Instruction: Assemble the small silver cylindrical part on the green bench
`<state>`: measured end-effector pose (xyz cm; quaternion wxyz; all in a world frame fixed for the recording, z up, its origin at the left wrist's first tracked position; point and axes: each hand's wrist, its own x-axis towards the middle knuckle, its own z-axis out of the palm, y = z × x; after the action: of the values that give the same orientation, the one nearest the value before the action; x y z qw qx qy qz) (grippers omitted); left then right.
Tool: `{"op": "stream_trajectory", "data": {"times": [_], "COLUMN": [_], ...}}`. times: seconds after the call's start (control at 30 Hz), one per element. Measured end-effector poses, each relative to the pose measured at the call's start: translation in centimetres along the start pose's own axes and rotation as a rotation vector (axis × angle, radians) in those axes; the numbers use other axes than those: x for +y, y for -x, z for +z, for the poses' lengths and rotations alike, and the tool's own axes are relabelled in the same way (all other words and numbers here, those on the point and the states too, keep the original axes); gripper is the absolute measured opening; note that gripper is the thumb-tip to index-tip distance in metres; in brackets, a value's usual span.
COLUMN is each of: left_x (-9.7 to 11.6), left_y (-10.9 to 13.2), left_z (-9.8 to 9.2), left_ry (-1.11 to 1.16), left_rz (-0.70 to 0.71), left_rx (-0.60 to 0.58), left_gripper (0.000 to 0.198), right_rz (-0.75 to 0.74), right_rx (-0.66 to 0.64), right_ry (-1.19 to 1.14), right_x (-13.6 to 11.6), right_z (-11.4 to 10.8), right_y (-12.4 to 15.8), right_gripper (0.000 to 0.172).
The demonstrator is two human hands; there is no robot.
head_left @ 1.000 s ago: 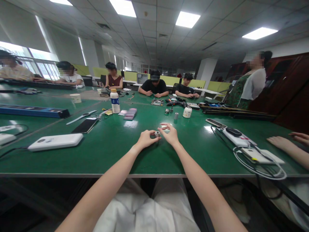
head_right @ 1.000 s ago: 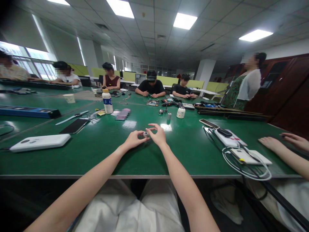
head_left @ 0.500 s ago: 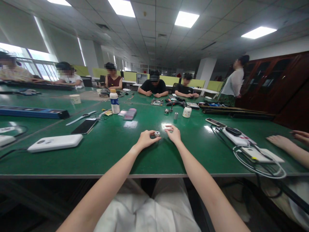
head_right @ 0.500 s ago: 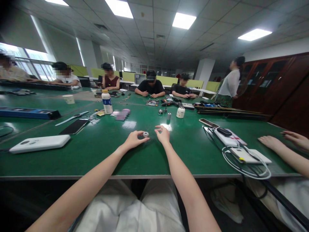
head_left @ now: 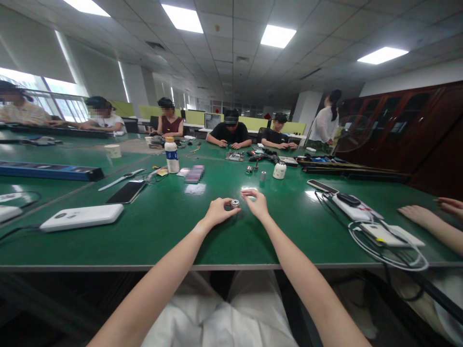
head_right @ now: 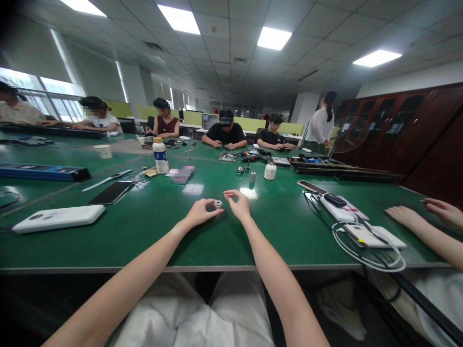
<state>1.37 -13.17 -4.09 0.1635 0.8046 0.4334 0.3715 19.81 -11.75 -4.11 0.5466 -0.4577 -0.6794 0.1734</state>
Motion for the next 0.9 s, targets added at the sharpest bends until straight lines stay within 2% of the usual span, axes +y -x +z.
{"op": "stream_trajectory", "data": {"times": [0.17,0.37,0.43,0.63,0.7,0.83,0.9], "left_x": [-0.1,0.0,0.1,0.4,0.4,0.3,0.3], "left_y": [0.0,0.0,0.0,0.1,0.1,0.1,0.1], "left_z": [-0.1,-0.2,-0.2,-0.3,-0.3,-0.3,-0.3], "left_ry": [-0.002,0.003,0.004,0.008,0.005,0.001,0.003], "left_rz": [0.01,0.01,0.006,-0.006,-0.009,-0.009,-0.007], "left_rx": [-0.004,-0.016,-0.017,-0.02,-0.019,-0.014,-0.013], "left_gripper": [0.031,0.031,0.031,0.033,0.033,0.031,0.029], "right_rz": [-0.109,-0.125,-0.104,-0.013,-0.04,-0.114,-0.108], "right_rx": [-0.108,-0.128,-0.101,0.115,0.086,-0.069,-0.077], "right_ry": [-0.091,-0.105,-0.075,0.019,0.007,-0.006,-0.047], "right_x": [-2.2,-2.6,-2.7,-2.9,-3.0,-3.1,-3.1], "right_z": [1.3,1.4,1.2,0.6,0.6,1.0,1.3], "right_y": [0.8,1.2,1.2,1.1,1.2,1.5,1.6], "right_gripper": [0.013,0.014,0.015,0.021,0.024,0.024,0.02]}}
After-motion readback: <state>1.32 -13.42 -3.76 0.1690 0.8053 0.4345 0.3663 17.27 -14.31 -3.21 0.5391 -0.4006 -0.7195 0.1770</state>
